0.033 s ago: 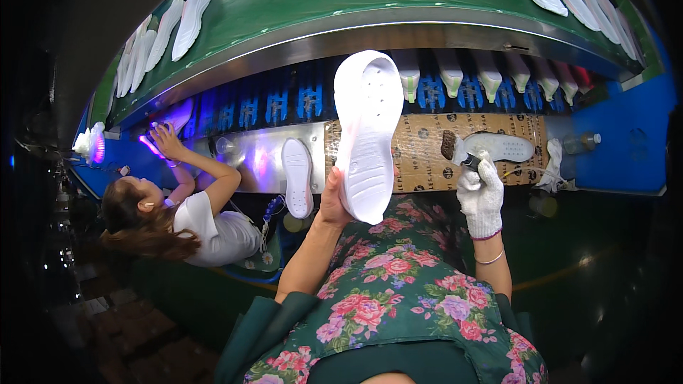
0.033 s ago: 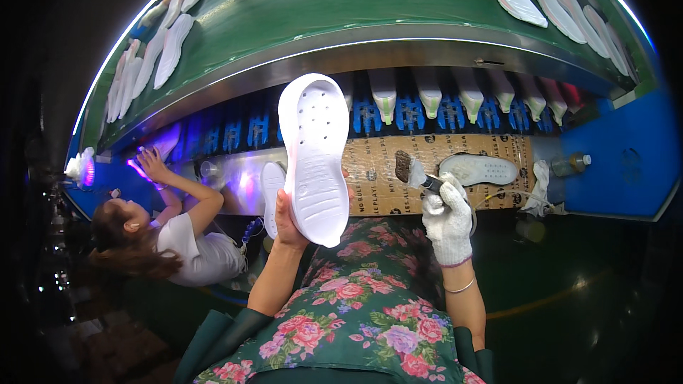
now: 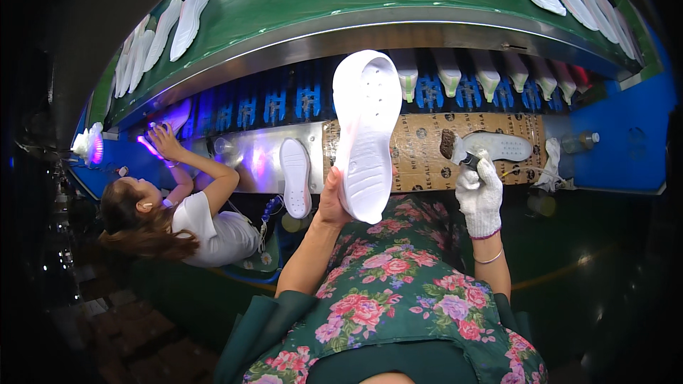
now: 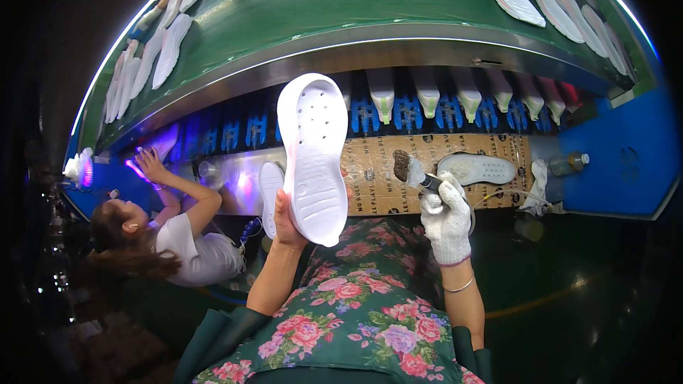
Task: The person picks up shoe soles, applies adhesive over their surfaces using a brush tool, and places the coated soles onto a conveyor belt.
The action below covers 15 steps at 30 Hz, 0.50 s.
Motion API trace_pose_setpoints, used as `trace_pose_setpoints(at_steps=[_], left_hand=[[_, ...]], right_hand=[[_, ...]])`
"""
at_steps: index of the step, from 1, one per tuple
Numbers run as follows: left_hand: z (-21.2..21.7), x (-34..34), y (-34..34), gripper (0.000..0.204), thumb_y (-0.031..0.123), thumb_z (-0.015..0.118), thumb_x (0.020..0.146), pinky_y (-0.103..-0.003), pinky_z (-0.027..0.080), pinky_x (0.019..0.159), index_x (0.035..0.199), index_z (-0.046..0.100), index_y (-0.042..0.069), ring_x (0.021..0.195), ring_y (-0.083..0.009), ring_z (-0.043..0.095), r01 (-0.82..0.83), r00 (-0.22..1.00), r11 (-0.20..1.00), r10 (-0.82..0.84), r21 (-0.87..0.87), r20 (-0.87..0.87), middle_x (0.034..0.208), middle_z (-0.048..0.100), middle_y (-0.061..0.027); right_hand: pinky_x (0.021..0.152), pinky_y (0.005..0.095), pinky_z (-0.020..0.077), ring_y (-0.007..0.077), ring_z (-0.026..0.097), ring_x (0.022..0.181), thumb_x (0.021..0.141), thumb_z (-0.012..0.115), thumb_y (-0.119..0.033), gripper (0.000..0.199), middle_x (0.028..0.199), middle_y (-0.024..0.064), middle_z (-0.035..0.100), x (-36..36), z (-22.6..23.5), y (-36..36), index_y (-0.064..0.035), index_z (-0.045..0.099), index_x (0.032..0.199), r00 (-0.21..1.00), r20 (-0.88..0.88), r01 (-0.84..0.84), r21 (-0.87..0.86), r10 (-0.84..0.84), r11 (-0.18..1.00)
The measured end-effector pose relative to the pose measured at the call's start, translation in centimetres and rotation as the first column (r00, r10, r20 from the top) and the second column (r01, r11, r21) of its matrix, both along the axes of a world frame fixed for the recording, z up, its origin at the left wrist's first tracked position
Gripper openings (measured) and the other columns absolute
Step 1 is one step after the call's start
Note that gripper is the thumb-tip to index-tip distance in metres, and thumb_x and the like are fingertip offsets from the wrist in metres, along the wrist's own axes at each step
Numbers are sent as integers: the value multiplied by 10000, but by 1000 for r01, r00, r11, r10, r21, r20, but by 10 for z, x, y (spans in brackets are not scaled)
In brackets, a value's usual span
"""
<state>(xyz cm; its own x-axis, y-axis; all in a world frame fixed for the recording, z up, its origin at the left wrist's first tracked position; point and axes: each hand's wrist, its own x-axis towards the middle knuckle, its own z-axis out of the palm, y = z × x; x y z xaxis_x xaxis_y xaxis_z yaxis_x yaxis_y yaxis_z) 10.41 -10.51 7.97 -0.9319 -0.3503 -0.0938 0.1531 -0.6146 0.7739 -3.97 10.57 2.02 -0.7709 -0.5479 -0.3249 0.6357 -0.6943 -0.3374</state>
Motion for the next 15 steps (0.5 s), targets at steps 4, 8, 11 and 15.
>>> trace_pose_setpoints(at_steps=[4, 8, 11, 15], left_hand=[[-7, 3, -5, 933, 630, 527, 852, -417, 499, 973, 1500, 163, 67, 1168, -315, 565, 97, 992, 993, -91, 67, -84, 1380, 451, -199], [-3, 1, -4, 912, 643, 494, 863, -412, 521, 938, 1487, 202, 44, 1132, -322, 589, 159, 981, 985, -150, 65, -123, 1351, 479, -210], [-6, -1, 4, 895, 662, 443, 877, -408, 540, 901, 1470, 239, 25, 1091, -327, 611, 154, 983, 983, -142, 99, -119, 1324, 502, -220], [-3, -5, 13, 979, 767, 350, 842, -429, 575, 758, 1433, 282, -10, 996, -351, 628, 122, 992, 988, -123, 90, 12, 1260, 515, -230]], right_hand=[[530, 235, 444, 140, 532, 624, 863, 593, -48, 239, 962, 145, 645, -4, 3, 1, -24, 592, 1100, 1000, -15, -11, -36, 11, 999], [526, 234, 438, 127, 521, 619, 862, 606, -59, 213, 936, 131, 641, -3, 19, 0, -54, 596, 1075, 992, 124, 50, -113, -36, 992], [517, 224, 426, 115, 514, 609, 865, 612, -67, 195, 911, 117, 634, -6, 32, -4, -59, 594, 1059, 996, 83, 5, -178, 10, 984], [506, 194, 400, 100, 496, 578, 872, 618, -76, 177, 876, 99, 620, -9, 62, -24, -55, 587, 1045, 999, -28, -52, -337, 46, 940]])
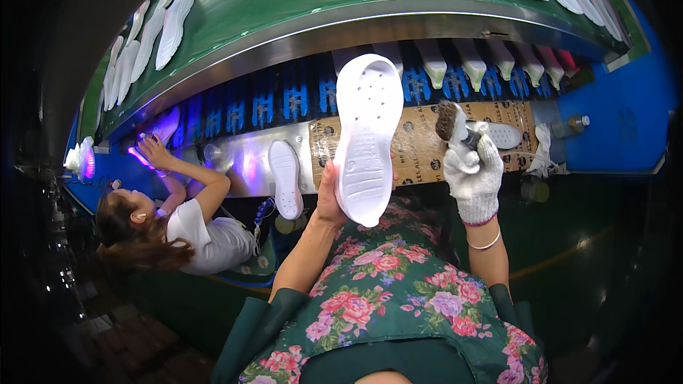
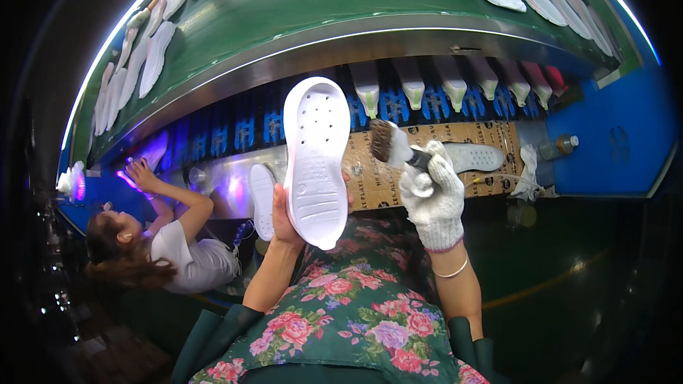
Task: The person picks up shoe soles, applies adhesive over their surfaces using a brush tool, and places the coated soles onto a conveyor belt.
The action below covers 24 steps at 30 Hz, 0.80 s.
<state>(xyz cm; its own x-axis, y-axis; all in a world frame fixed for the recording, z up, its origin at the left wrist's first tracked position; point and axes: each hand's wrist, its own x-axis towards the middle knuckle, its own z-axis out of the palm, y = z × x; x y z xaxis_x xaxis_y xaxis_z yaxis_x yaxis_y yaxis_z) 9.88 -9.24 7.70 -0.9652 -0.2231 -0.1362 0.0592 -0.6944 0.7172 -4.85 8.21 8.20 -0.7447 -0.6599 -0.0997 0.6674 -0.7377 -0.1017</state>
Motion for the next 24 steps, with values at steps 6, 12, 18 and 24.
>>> trace_pose_setpoints(at_steps=[6, 12, 18, 24], left_hand=[[-25, 0, 5, 899, 725, 314, 887, -424, 565, 838, 1431, 317, 10, 1029, -321, 636, 157, 986, 977, -163, 146, 32, 1255, 548, -237], [-24, -4, 18, 840, 670, 334, 915, -358, 563, 823, 1376, 372, -31, 1011, -289, 651, 208, 960, 977, -215, 57, 178, 1135, 620, -238], [-26, -3, 11, 878, 686, 355, 887, -442, 585, 756, 1397, 341, -28, 987, -362, 635, 167, 985, 949, -150, 269, -83, 1184, 556, -238], [-18, 0, 6, 882, 760, 374, 848, -490, 509, 639, 1362, 368, 43, 822, -397, 553, 230, 966, 630, -55, 742, -253, 1176, 457, -206]], right_hand=[[542, 184, 432, 114, 545, 641, 890, 592, -55, 248, 946, 92, 634, -4, 47, -50, -13, 572, 1133, 984, -175, -49, -46, 40, 998], [625, 241, 486, 141, 587, 708, 869, 617, -20, 263, 889, 86, 625, -10, 64, -86, 34, 583, 1125, 952, -295, -27, 163, 75, 986], [580, 179, 470, 78, 520, 644, 928, 608, -106, 204, 832, 65, 555, -42, 70, -58, -25, 539, 1102, 946, -305, 130, 49, -109, 990], [563, 187, 417, 87, 428, 652, 939, 568, -63, 164, 788, 39, 499, -47, 34, -16, -24, 588, 1097, 968, -133, 212, -32, -214, 977]])
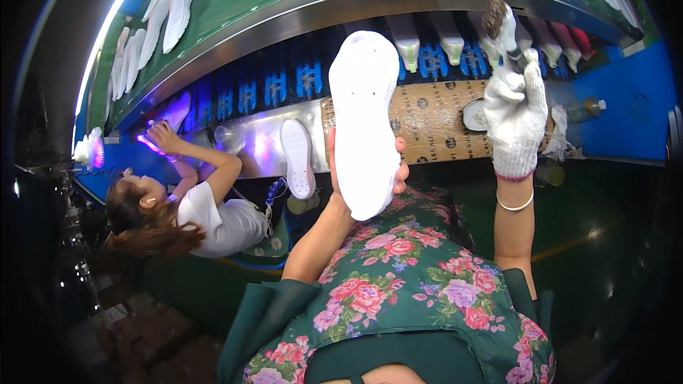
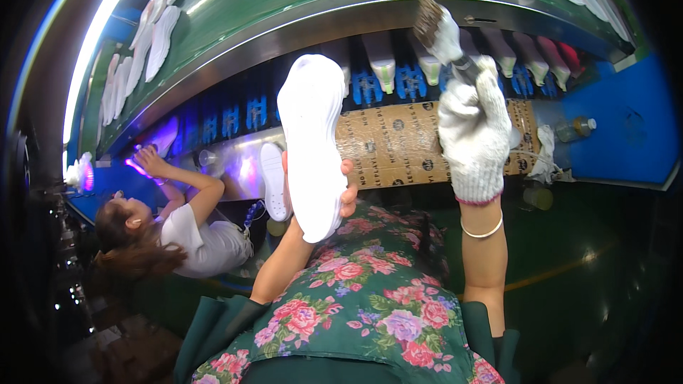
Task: The person picks up shoe soles, applies adhesive over their surfaces using a brush tool, and places the coated soles onto a conveyor belt.
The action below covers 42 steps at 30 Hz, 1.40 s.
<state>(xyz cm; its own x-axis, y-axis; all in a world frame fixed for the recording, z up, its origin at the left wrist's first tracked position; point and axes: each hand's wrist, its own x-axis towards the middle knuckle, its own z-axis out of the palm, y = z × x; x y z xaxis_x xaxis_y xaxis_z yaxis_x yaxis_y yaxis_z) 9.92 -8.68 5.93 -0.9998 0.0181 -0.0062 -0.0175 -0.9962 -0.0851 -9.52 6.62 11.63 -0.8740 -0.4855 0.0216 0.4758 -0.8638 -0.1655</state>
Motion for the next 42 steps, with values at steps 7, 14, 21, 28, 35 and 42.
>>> trace_pose_setpoints(at_steps=[7, 14, 21, 28, 35, 42], left_hand=[[9, -1, 2, 841, 742, 414, 855, -506, 506, 627, 1270, 397, 10, 837, -379, 522, 72, 988, 961, -32, 268, -149, 1159, 408, -168], [36, -6, 5, 863, 721, 419, 871, -512, 509, 645, 1288, 327, -29, 874, -388, 505, 126, 982, 937, -71, 326, -175, 1193, 363, -169], [52, -9, 10, 873, 713, 408, 882, -545, 514, 691, 1281, 329, -60, 889, -419, 501, 119, 986, 923, -66, 367, -152, 1210, 351, -174], [51, -15, 6, 695, 589, 431, 944, -493, 496, 733, 1279, 426, -20, 898, -369, 516, 224, 943, 936, -138, 273, -301, 1216, 385, -105], [28, -20, 14, 771, 645, 541, 836, -574, 493, 777, 1320, 395, 64, 1007, -436, 517, 117, 983, 978, -89, 174, -159, 1245, 431, -163], [-12, -36, 18, 978, 849, 474, 709, -706, 443, 859, 1430, 338, 203, 1154, -461, 516, 11, 1000, 1000, -10, 18, -14, 1299, 501, -216]], right_hand=[[575, 220, 441, 116, 471, 647, 966, 539, -83, 211, 779, 57, 500, 14, -47, 24, -23, 538, 1168, 959, 276, 18, 169, -65, 985], [585, 215, 451, 119, 495, 705, 964, 536, -60, 228, 854, 86, 516, 21, -70, 33, 1, 510, 1182, 950, 298, 42, 174, -93, 984], [590, 193, 463, 103, 512, 695, 955, 546, -46, 204, 892, 80, 537, 26, -79, 34, 23, 530, 1147, 952, 286, 45, 209, -105, 977], [561, 186, 452, 103, 505, 686, 955, 537, -33, 214, 910, 89, 537, 27, -82, 34, 32, 516, 1158, 942, 326, 10, 202, -77, 979], [556, 194, 421, 118, 519, 717, 931, 543, -12, 177, 1011, 95, 548, 41, -51, 39, -6, 566, 1107, 981, 190, 9, 101, -28, 995], [565, 255, 498, 171, 633, 674, 713, 687, 59, 210, 945, 194, 666, 73, 33, 22, 46, 643, 918, 761, -612, 401, 703, 212, 588]])
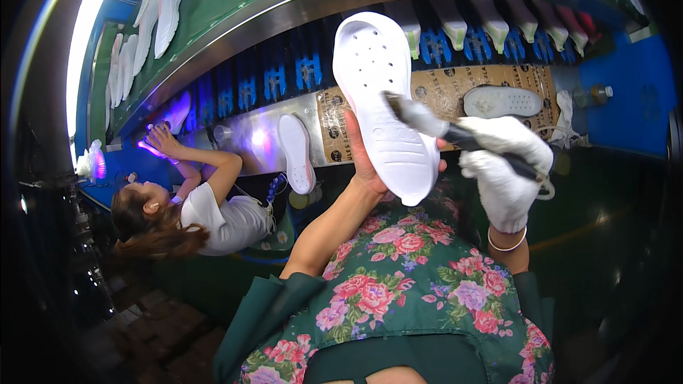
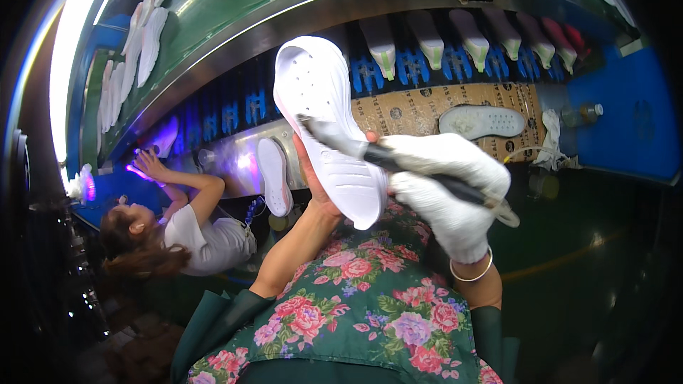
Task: The person picks up shoe soles, applies adhesive over their surfaces using a brush tool, and places the coated soles onto a conveyor belt.
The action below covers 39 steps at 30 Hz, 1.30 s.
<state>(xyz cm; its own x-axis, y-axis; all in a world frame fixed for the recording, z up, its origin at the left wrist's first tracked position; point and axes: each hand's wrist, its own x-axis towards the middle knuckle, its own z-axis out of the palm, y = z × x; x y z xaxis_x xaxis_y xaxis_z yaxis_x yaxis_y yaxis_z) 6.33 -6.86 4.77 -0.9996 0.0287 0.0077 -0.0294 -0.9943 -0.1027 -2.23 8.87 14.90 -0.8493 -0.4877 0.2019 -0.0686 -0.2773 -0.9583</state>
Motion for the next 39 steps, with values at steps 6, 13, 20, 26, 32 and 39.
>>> trace_pose_setpoints(at_steps=[6, 13, 20, 26, 32, 39], left_hand=[[-29, -8, 13, 1010, 833, 492, 720, -560, 426, 1009, 1437, 343, 138, 1180, -380, 530, -93, 994, 995, 94, -19, 54, 1320, 504, -232], [-35, -16, 27, 1086, 836, 550, 665, -512, 482, 969, 1405, 363, 64, 1148, -344, 562, -79, 964, 965, 137, -249, 226, 1301, 521, -214], [-33, -35, 31, 1043, 792, 592, 665, -560, 500, 926, 1360, 415, 35, 1120, -396, 565, 159, 964, 984, -138, 78, -227, 1231, 532, -259], [-32, -27, 37, 933, 738, 594, 732, -552, 510, 912, 1365, 423, 74, 1093, -413, 579, -23, 998, 999, 24, -30, 52, 1191, 540, -280], [-21, -29, 29, 960, 704, 646, 721, -562, 499, 925, 1393, 387, 68, 1129, -446, 547, 116, 993, 990, -114, 84, -24, 1229, 516, -284], [-32, -25, 19, 1046, 816, 563, 677, -530, 490, 938, 1360, 391, 42, 1075, -405, 567, 115, 993, 988, -114, 105, -11, 1230, 513, -292]], right_hand=[[764, 324, 524, 248, 681, 845, 720, 749, -13, 294, 932, 122, 702, 6, 10, -15, -63, 712, 1007, 834, -520, 24, 371, 186, 928], [992, 325, 438, 239, 557, 1161, 922, 604, -219, 501, 1270, 132, 566, 13, -23, -31, -25, 468, 1364, 825, -502, -93, 333, 260, 938], [1081, 309, 327, 221, 405, 1274, 939, 520, -362, 580, 1376, 131, 413, 55, -72, -46, -56, 355, 1403, 847, -454, 94, 640, 277, 762], [1112, 312, 293, 223, 343, 1324, 954, 509, -404, 624, 1418, 127, 365, 65, -92, -61, -92, 293, 1449, 975, -23, 194, 574, -221, 796], [1137, 342, 257, 253, 279, 1368, 967, 465, -439, 620, 1435, 122, 337, 76, -112, -74, -151, 258, 1475, 950, 98, 107, 789, -297, 605], [956, 331, 424, 246, 524, 1095, 890, 603, -218, 397, 1198, 129, 551, 30, -57, -44, -53, 519, 1241, 988, -148, 13, 367, 44, 930]])
